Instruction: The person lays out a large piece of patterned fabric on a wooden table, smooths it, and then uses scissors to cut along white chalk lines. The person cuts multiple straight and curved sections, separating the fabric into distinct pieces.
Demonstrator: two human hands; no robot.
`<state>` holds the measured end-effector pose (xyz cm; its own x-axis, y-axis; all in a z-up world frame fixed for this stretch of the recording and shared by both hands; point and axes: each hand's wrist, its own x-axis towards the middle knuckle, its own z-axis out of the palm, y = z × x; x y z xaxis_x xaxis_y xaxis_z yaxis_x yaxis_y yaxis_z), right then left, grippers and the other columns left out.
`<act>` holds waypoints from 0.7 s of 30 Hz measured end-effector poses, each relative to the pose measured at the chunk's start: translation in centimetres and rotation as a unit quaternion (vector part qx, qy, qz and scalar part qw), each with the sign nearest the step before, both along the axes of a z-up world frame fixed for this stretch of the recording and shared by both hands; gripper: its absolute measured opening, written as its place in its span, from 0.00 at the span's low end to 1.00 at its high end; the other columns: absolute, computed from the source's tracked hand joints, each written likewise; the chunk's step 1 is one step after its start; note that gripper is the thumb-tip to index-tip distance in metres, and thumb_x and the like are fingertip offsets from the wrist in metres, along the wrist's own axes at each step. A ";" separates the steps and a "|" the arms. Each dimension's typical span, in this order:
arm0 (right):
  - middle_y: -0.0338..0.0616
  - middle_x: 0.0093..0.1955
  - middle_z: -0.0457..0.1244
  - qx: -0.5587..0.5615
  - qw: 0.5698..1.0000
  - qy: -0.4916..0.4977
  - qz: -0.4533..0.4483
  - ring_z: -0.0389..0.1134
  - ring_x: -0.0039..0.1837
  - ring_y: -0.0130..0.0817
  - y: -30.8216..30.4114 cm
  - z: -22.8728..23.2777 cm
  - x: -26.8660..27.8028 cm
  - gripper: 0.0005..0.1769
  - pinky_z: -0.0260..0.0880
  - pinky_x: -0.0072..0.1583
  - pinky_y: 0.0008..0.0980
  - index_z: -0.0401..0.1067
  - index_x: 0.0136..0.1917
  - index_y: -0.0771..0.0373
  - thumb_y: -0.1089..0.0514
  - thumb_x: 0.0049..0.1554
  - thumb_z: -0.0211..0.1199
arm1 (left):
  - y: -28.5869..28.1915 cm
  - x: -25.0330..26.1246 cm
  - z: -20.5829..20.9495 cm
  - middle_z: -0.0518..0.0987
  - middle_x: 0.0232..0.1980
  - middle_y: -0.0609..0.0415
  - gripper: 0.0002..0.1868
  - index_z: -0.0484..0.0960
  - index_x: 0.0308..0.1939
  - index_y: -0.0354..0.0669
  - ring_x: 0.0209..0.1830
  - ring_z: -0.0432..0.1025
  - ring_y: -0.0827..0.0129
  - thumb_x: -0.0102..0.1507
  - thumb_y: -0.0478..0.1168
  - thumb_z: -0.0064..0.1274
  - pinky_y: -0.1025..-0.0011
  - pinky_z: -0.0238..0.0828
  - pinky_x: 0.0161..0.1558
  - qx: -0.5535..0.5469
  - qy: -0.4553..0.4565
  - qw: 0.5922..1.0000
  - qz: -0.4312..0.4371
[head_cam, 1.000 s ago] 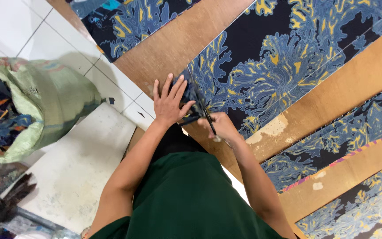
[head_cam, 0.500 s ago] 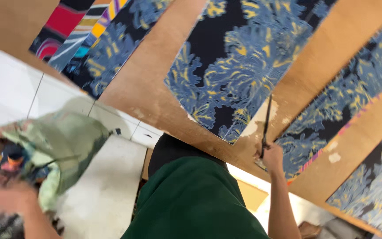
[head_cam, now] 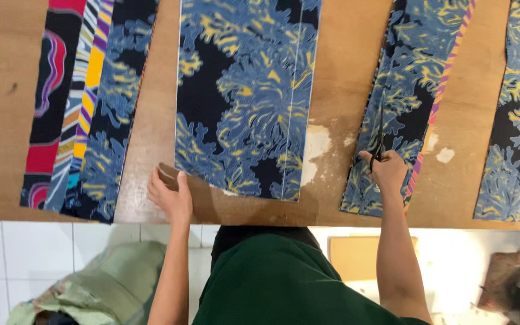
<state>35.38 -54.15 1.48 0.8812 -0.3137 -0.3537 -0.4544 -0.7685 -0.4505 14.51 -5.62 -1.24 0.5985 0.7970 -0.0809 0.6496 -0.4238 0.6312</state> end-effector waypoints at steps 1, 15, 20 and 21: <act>0.44 0.30 0.65 -0.004 1.000 -0.026 -0.002 0.68 0.28 0.28 -0.2 -0.8 0.7 0.33 0.66 0.33 0.31 0.66 0.39 0.63 0.38 0.44 0.82 | -0.1 1.1 0.0 0.67 0.70 0.36 0.41 0.64 0.74 0.38 0.68 0.57 0.38 0.62 0.49 0.64 0.39 0.51 0.64 0.015 0.020 1.000 -0.001; 0.48 0.40 0.72 -0.085 0.919 0.252 0.292 0.75 0.46 0.48 -3.1 -3.3 8.5 0.27 0.74 0.50 0.46 0.78 0.38 0.56 0.30 0.48 0.68 | 8.3 -1.5 -3.9 0.82 0.41 0.51 0.15 0.81 0.46 0.33 0.39 0.75 0.65 0.66 0.44 0.60 0.67 0.72 0.44 -0.128 0.002 0.992 -0.019; 0.54 0.45 0.70 -0.058 0.947 0.031 0.314 0.72 0.49 0.56 4.9 -6.8 22.4 0.29 0.71 0.49 0.53 0.74 0.46 0.60 0.31 0.57 0.64 | 9.0 -4.6 -2.5 0.79 0.37 0.55 0.16 0.77 0.50 0.44 0.31 0.73 0.71 0.62 0.43 0.62 0.71 0.76 0.32 -0.334 0.024 0.914 0.231; 0.53 0.46 0.70 -0.018 0.953 -0.016 0.303 0.72 0.49 0.56 7.2 -8.0 26.0 0.24 0.71 0.50 0.53 0.75 0.47 0.58 0.35 0.58 0.66 | 8.6 -4.7 -2.6 0.79 0.36 0.54 0.15 0.78 0.48 0.40 0.30 0.73 0.71 0.62 0.42 0.62 0.71 0.76 0.31 -0.340 0.046 0.911 0.228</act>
